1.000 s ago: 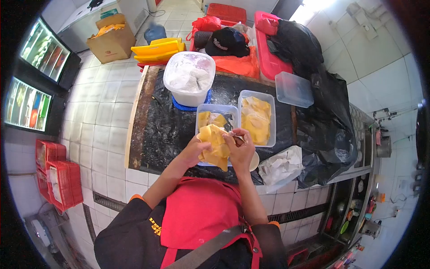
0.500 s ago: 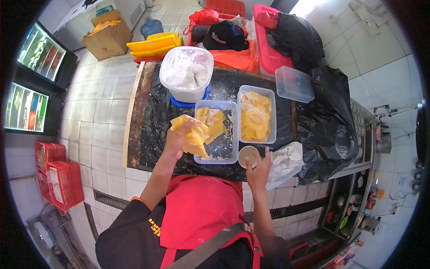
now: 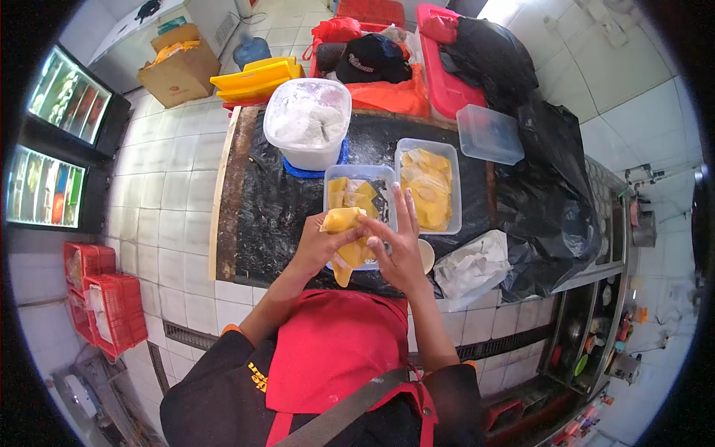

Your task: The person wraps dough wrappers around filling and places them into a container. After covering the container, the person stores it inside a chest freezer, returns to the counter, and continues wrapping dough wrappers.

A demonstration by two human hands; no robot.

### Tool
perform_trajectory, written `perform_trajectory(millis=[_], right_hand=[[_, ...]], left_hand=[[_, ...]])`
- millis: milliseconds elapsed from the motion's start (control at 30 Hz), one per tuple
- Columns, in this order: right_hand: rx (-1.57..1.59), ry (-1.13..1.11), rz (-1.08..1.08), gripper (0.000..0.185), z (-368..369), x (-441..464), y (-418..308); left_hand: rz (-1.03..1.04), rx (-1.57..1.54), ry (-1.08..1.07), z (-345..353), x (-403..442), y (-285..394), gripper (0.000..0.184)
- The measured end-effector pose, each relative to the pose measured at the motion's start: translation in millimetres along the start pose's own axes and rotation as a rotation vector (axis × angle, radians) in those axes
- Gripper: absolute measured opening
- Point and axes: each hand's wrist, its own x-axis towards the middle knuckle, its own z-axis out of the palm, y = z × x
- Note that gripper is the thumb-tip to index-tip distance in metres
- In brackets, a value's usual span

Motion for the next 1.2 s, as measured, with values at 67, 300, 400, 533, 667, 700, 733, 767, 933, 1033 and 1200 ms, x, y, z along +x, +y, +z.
perform_trajectory(millis=[67,300,400,533,667,700,733,767,933,1033,1200], right_hand=[[-0.058,0.050,-0.012,0.035,9,5,6],[0.491,0.021,0.382,0.026,29,-11,6],[0.329,0.071,0.245,0.023,34,-17,8],[0.992,0.029,0.614,0.023,45,-18,12],[0.917,-0.032,0.648,0.023,48,-13,29],[0.943,-0.014,0.641,0.022,49,-7,32],[0.969,0.005,0.632,0.021,51,-1,34],[0.997,-0.001,0.653,0.020,52,4,35],[0.934,-0.081,0.653,0.023,70,32,60],[0.589,-0.121,0.526,0.029,114,33,96],[0.349,-0.108,0.475,0.032,128,27,92]], left_hand=[[0.066,0.000,0.084,5,-5,9,0.029],[-0.034,0.002,0.077,-16,-3,-9,0.028],[-0.064,0.049,-0.025,-22,-2,-20,0.029],[-0.155,0.098,-0.155,-32,0,-35,0.033],[-0.238,-0.064,-0.295,-38,-9,-30,0.050],[-0.239,-0.065,-0.293,-39,-12,-29,0.050],[-0.222,-0.083,-0.310,-40,-15,-27,0.055],[-0.204,-0.099,-0.327,-42,-17,-26,0.060],[-0.261,-0.029,-0.276,-67,-29,-29,0.060],[-0.288,-0.141,-0.135,-82,-40,-26,0.059],[-0.071,-0.454,0.127,-97,-43,-37,0.051]])
